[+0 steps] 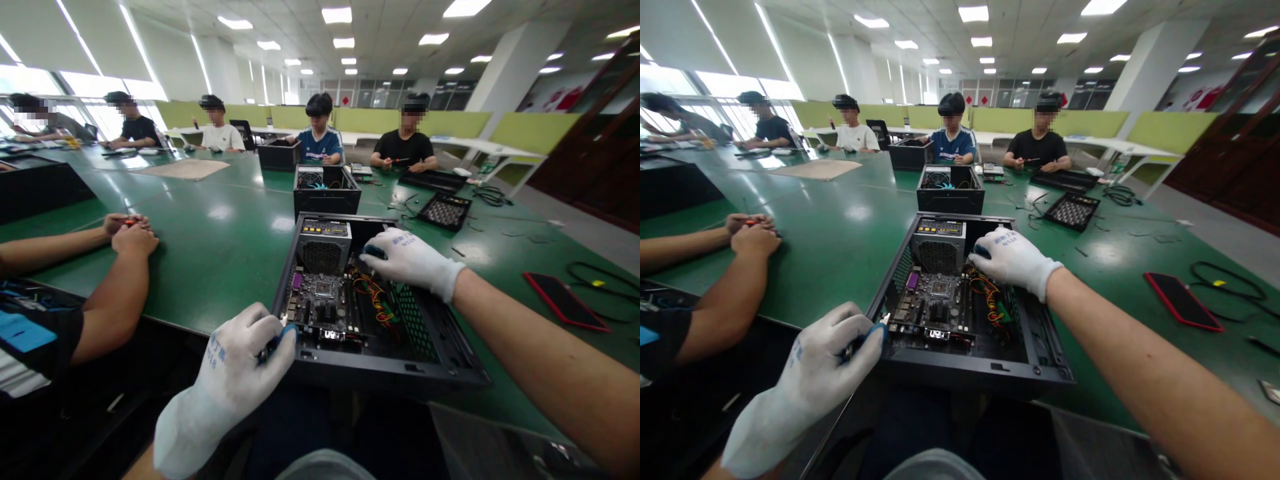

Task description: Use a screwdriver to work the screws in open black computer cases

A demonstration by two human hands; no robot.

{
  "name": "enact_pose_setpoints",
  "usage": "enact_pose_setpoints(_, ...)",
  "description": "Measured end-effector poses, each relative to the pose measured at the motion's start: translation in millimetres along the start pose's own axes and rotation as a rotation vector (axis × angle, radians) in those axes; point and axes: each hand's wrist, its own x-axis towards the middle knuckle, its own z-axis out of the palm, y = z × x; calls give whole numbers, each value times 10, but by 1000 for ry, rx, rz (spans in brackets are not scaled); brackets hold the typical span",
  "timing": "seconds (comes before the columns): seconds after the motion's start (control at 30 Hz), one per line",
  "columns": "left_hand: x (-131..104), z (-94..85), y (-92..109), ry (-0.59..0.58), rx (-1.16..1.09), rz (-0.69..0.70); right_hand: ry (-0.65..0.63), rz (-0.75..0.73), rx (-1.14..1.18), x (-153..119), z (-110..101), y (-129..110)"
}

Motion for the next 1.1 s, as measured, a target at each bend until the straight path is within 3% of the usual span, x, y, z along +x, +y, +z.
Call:
enact_pose_setpoints(0.2, 131, -138, 56, -118, 63, -26, 199, 29, 308, -334, 33, 43)
enact_pose_setpoints(0.3, 352, -185, 163, -163, 136, -23, 232, 16, 386, -371, 46, 59)
enact_pose_setpoints(0.4, 664, -118, 262, -276, 203, 50, 238, 22, 422, -344, 63, 86)
enact_pose_setpoints(0.53, 1115, 186, 294, -587, 256, 130, 236, 38, 459, -294, 87, 119)
enact_pose_setpoints(0.67, 1487, 622, 223, -961, 436, 118, 205, 37, 501, -263, 96, 156)
enact_pose_setpoints(0.73, 1613, 845, 161, -1073, 500, 120, 195, 36, 533, -254, 100, 177)
enact_pose_setpoints(0.9, 1734, 1290, -41, -1174, 548, 97, 187, 29, 568, -261, 113, 201)
enact_pose_setpoints(1.1, 1699, 1440, -191, -1196, 569, 78, 226, 18, 558, -298, 138, 192)
